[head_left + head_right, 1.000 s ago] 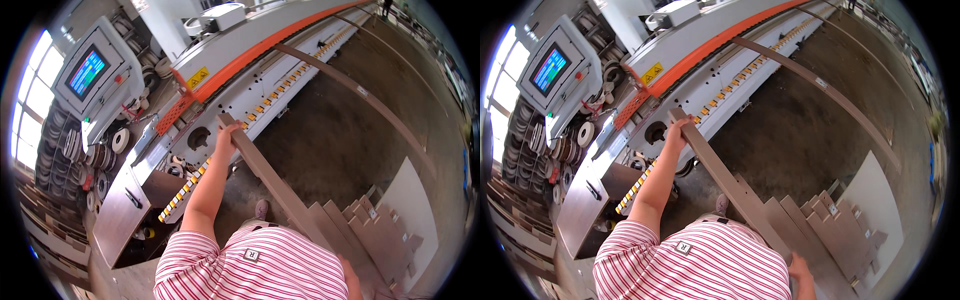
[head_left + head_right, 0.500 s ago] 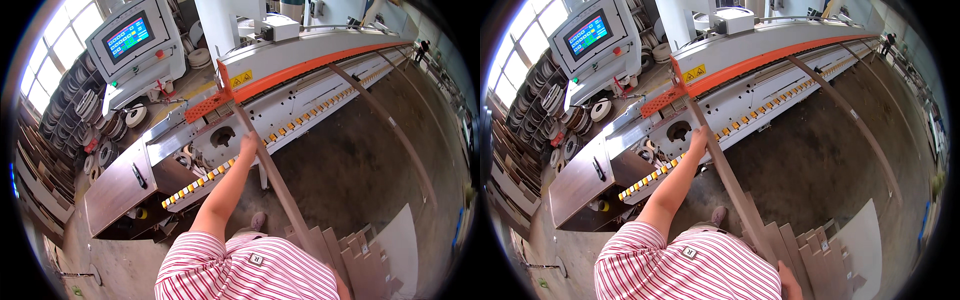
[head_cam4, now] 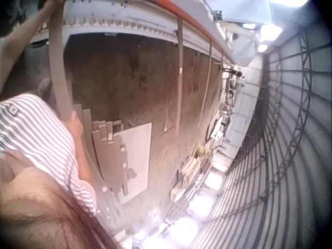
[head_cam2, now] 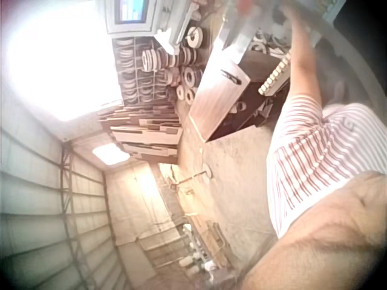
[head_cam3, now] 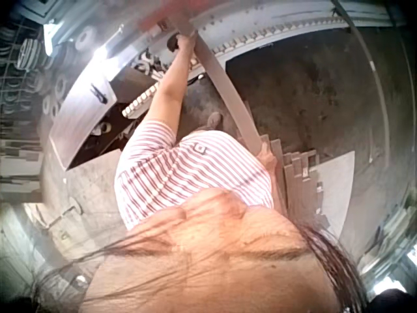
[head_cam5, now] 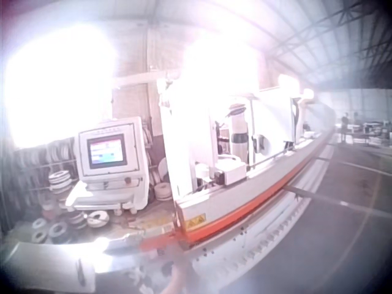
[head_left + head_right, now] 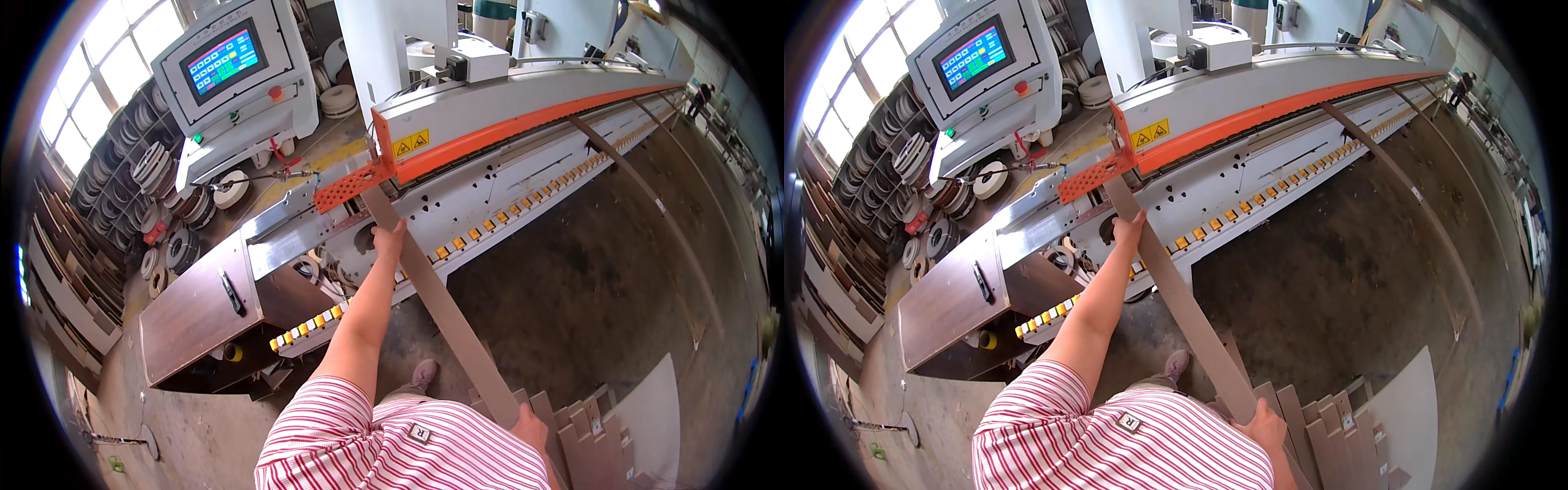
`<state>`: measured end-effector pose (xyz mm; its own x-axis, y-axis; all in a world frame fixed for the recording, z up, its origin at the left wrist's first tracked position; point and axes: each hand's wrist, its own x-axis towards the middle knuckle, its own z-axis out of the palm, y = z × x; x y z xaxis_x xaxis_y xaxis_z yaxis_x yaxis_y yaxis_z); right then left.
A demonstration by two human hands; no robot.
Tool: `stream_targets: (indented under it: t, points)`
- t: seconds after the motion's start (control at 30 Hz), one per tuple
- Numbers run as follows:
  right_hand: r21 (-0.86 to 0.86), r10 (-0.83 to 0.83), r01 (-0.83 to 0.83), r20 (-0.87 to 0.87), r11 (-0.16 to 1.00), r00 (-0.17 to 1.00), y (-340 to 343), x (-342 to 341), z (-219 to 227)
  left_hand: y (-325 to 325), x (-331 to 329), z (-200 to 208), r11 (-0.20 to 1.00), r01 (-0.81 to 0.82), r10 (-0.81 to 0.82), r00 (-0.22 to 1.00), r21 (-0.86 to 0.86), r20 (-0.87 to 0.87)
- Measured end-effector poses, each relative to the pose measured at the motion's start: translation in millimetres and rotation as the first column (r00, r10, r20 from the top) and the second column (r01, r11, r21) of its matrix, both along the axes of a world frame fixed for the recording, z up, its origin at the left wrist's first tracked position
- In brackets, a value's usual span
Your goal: The person repeatedly picks up rectangular wooden planks from a pile on the floor and places them into a large industrial machine. They handle the planks one at a time, feeding them into the machine's processing area and then removing them to place them back onto the pile.
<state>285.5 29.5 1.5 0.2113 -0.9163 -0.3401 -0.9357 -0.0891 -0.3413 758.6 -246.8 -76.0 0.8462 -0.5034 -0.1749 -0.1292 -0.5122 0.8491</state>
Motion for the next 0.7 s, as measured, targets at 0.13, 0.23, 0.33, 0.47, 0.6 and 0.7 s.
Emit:
stream_targets:
  t: [0.13, 0.23, 0.33, 0.47, 0.6, 0.7]
  points:
    - [0.040, 0.012, -0.010, -0.053, 0.999, 0.999, -11.5, 10.5, 6.6, -1.9, 0.9, 14.4, 0.999, -0.018, 0.018, 1.000, 0.031, -0.014]
    - [0.052, 0.018, -0.015, -0.059, 0.999, 0.998, -14.4, 11.7, 8.8, -0.6, 0.1, 18.1, 1.000, -0.021, 0.020, 1.000, 0.009, 0.015]
    - [0.063, 0.024, -0.022, -0.027, 0.998, 0.999, -17.8, 14.0, 12.4, -3.8, 2.5, 16.7, 1.000, -0.001, 0.000, 0.999, 0.014, 0.044]
    - [0.038, 0.047, -0.045, -0.045, 0.998, 0.998, -22.2, 9.3, 2.8, -9.2, 6.4, 10.6, 1.000, 0.006, -0.005, 0.999, -0.021, 0.036]
    - [-0.001, 0.052, -0.052, -0.014, 0.999, 0.999, -28.1, 6.3, 0.9, -13.5, 5.9, 8.8, 0.999, 0.016, -0.015, 0.999, -0.047, 0.029]
    - [-0.011, 0.059, -0.059, -0.022, 0.998, 0.998, -36.3, 1.4, -0.8, -18.8, 1.6, 7.5, 0.998, 0.024, -0.023, 1.000, -0.062, 0.019]
